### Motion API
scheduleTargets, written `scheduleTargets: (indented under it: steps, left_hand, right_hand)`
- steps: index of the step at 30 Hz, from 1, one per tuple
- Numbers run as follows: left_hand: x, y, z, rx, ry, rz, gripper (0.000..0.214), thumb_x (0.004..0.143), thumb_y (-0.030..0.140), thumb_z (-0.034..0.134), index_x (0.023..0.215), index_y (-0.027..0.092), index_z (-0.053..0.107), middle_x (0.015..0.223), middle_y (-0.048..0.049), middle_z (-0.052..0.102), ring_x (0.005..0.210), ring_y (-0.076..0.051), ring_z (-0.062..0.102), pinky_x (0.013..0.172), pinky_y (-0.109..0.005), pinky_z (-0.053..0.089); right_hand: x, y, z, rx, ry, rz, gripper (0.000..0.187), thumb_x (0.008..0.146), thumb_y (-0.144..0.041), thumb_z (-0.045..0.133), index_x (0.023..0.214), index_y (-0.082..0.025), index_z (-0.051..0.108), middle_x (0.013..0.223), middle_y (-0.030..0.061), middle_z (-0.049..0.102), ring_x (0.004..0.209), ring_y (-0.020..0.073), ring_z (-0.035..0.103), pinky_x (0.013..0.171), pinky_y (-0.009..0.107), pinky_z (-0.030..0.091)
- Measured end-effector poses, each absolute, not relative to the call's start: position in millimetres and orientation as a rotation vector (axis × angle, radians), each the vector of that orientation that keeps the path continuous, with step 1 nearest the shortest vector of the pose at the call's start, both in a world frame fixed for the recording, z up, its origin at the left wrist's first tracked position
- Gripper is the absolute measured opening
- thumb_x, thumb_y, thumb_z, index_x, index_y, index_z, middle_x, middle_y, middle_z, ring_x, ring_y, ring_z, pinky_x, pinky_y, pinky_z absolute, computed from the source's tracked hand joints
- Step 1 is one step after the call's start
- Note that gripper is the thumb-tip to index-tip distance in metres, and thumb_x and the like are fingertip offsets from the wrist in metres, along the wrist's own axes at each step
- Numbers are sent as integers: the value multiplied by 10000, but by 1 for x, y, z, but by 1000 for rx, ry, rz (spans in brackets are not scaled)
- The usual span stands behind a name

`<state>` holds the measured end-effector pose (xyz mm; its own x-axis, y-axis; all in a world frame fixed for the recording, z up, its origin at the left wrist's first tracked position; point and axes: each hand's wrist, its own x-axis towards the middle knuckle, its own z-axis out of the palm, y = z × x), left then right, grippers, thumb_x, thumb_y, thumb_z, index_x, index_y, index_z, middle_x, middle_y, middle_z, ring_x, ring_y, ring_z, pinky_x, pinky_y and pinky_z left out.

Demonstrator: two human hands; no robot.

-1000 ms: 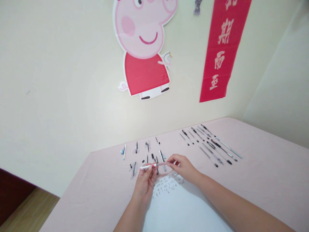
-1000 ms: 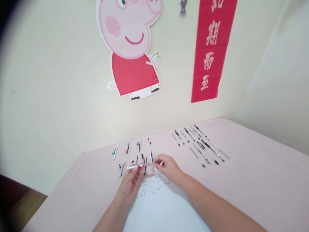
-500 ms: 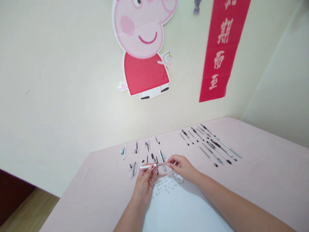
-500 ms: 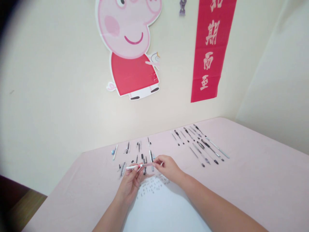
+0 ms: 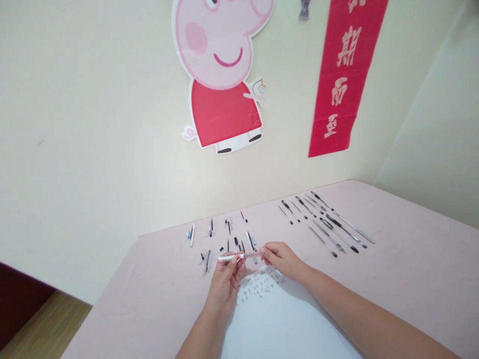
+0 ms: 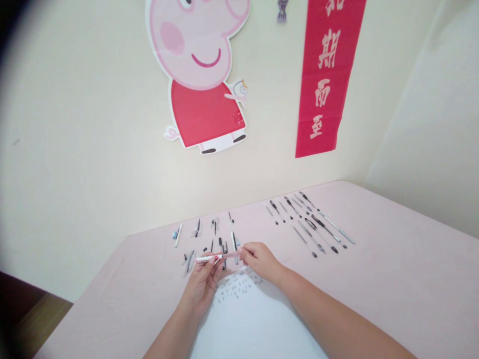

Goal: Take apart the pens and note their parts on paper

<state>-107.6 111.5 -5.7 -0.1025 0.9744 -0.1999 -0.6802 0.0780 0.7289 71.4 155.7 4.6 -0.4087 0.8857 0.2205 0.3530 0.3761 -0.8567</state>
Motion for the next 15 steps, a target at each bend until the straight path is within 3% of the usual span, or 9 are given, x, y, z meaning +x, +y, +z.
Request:
scheduleTargets:
  steps: [4,9,15]
  left_hand:
    - [-108,113,-8,463,827,1500,115,695,96,685,777,138,617,798,-38,697,729,-116,666,659,-174,544]
    - [-109,114,-8,441,832,1529,104,701,78,672,768,137,617,791,-31,692,726,-110,664,662,-173,543]
    - [-108,112,-6,460,829,1495,117,689,104,691,768,142,614,796,-31,693,733,-112,664,661,-167,540]
  right_hand:
    - [72,156,4,-1050,-1929,973,477,887,-467,322,636,-148,574,598,26,569,582,130,514,558,234,373]
    - [72,155,3,-990,-1931,955,289,846,-420,455,801,-156,562,723,20,567,670,131,517,570,216,386]
    - [72,156,2,-988,-1943,912,259,849,-383,455,733,-165,531,672,1,542,632,123,496,559,216,369]
